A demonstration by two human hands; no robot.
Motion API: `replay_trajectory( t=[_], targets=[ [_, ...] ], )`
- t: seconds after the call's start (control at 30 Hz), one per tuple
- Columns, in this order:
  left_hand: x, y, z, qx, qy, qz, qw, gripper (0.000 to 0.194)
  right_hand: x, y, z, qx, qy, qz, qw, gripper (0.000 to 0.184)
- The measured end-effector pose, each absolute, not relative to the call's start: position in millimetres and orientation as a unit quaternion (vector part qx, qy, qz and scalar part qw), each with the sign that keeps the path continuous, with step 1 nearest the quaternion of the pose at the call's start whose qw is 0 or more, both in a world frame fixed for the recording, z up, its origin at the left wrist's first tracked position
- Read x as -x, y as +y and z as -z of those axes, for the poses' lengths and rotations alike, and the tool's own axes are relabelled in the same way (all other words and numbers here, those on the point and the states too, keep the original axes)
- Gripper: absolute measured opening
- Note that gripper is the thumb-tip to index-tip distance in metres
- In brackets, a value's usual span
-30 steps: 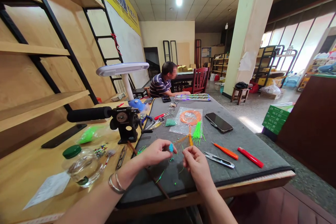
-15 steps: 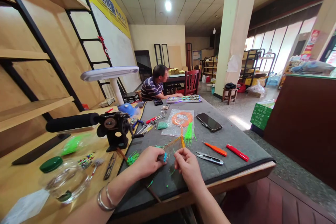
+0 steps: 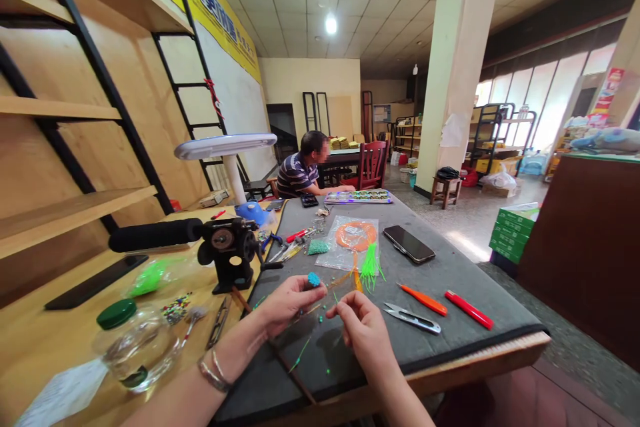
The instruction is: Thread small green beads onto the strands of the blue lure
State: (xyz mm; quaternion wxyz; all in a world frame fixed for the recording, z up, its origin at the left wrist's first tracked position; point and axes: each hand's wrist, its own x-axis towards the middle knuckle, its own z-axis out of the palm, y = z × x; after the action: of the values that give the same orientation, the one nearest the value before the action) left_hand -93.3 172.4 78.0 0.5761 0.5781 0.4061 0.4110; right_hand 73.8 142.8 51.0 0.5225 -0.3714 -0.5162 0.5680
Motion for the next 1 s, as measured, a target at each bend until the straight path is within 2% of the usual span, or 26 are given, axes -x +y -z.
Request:
replay_trajectory(
  t=[0.13,0.27,1.0],
  targets=[
    [91,173,-77,-0.488,0.361,-0.398,0.688,0.039,-60,147,-49,0.347,-0.521,-0.56,0.543,0.034],
    [93,175,-73,-0.44,0.349,-0.394,0.728,0.038,-47,150,-41,0.342,-0.501,-0.564,0.559,0.031],
    [91,173,-72,-0.456,0.364,-0.421,0.695,0.04,-45,146,-47,0.353,-0.476,-0.572,0.567,0.027]
  ],
)
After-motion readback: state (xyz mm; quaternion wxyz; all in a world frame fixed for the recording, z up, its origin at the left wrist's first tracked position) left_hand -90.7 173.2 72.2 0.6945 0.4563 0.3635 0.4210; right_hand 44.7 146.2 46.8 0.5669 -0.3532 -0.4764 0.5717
